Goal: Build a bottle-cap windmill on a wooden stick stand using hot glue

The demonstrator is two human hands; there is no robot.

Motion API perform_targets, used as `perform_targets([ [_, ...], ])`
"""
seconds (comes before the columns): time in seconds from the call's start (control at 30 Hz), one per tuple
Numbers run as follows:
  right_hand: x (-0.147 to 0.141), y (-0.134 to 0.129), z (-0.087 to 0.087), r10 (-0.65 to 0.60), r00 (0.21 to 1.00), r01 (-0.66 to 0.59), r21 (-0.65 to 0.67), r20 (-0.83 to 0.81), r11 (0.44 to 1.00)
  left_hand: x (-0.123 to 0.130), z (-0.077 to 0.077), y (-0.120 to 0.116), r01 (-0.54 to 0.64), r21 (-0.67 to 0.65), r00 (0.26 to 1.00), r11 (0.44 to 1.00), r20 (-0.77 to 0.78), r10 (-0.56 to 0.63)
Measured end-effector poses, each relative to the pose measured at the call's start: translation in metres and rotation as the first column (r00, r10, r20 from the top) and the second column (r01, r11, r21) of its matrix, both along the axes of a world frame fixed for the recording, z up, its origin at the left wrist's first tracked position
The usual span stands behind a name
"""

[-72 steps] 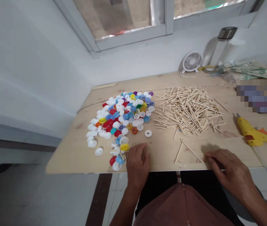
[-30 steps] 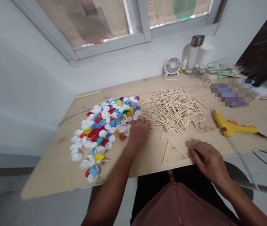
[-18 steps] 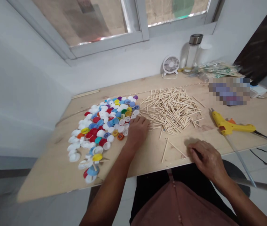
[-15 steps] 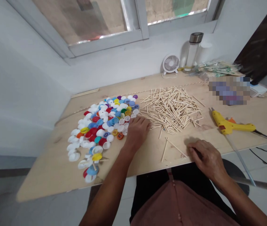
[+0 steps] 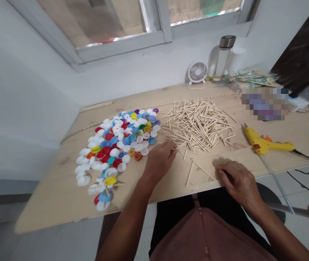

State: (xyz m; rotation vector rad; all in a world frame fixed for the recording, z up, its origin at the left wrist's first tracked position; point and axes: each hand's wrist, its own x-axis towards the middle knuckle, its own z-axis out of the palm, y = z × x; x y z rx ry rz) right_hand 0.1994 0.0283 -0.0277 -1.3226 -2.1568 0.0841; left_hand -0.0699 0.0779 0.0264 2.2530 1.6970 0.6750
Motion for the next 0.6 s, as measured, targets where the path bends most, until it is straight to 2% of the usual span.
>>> perform_targets([
  [0.2, -0.001, 0.000, 0.000, 0.001, 1.000, -0.001, 0.011, -0.001, 1.000, -0.003, -0.010, -0.001, -0.111, -0.040, 0.993, 0.993, 0.043, 0.112],
  [0.33, -0.001, 0.000, 0.001, -0.003, 1.000, 0.003, 0.003, -0.001, 1.000, -0.003, -0.012, 0.002, -0.116, -0.065, 0.986, 0.991, 0.111, 0.123],
  [0.5, 0.001, 0.000, 0.004, -0.008, 0.997, 0.003, -0.071, -0.073, 0.997, -0.005, -0.012, 0.003, -0.115, -0.104, 0.953, 0.988, 0.268, 0.139],
  [0.6, 0.000, 0.002, 0.009, -0.029, 0.989, 0.018, -0.077, -0.144, 0.997, -0.006, -0.012, 0.002, -0.102, -0.163, 0.896, 0.981, 0.414, 0.162],
])
